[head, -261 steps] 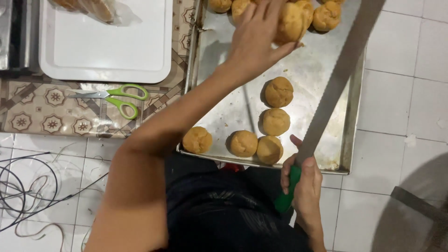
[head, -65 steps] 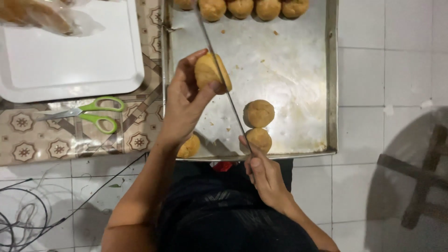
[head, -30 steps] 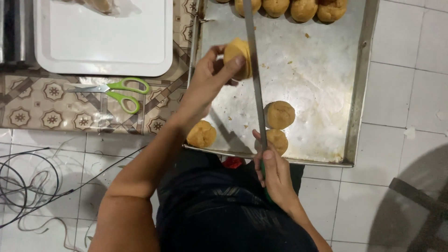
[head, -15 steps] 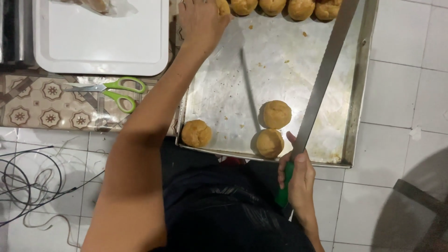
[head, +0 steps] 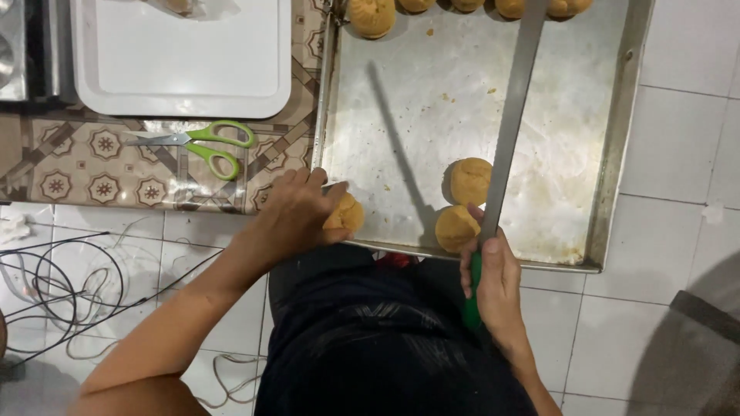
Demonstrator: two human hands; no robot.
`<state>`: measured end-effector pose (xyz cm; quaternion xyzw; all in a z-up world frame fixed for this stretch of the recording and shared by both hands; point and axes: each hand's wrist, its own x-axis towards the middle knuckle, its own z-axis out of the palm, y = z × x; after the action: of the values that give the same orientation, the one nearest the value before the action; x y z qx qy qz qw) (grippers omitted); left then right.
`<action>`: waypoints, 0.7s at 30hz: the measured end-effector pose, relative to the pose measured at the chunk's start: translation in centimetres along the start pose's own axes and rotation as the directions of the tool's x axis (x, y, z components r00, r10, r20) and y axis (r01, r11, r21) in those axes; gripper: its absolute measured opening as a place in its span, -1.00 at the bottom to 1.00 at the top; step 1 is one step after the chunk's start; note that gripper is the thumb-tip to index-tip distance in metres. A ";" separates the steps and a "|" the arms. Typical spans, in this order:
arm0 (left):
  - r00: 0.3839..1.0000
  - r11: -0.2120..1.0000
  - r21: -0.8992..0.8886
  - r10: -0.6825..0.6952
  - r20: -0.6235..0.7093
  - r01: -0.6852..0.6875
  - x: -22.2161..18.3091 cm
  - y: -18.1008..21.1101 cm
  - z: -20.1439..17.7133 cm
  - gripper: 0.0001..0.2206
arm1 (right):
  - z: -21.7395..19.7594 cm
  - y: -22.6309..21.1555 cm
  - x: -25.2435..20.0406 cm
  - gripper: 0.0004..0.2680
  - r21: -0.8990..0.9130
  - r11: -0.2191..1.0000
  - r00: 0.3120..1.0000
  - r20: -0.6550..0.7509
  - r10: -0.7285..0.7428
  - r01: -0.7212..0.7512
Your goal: Slicing small bread buns horizontally using a long serrated knife on a metal baking tray.
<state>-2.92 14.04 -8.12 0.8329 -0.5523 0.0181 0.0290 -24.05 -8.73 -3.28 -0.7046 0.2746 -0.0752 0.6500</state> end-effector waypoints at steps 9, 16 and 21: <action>0.977 0.966 -0.206 -0.180 -0.112 0.154 2.9 0.0 -0.2 -0.35 | 0.8 0.5 -0.8 -0.55 -0.035 0.994 0.994 -0.007 -0.106 0.106; 0.928 0.043 -0.998 -0.369 -0.049 -0.036 9.0 0.7 -4.5 -0.55 | 1.4 -2.4 -1.2 -0.50 0.044 0.999 0.999 0.033 0.018 -0.019; 0.942 -0.200 -0.972 -0.333 -0.050 -0.122 10.0 2.1 -4.8 -0.55 | 1.5 -2.7 -1.5 -0.47 0.068 0.997 0.989 0.147 0.010 -0.020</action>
<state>-0.94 4.32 -2.68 0.5346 -0.2779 -0.2934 0.7423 -23.80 -6.67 -0.54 -0.6831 0.2286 -0.0277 0.6930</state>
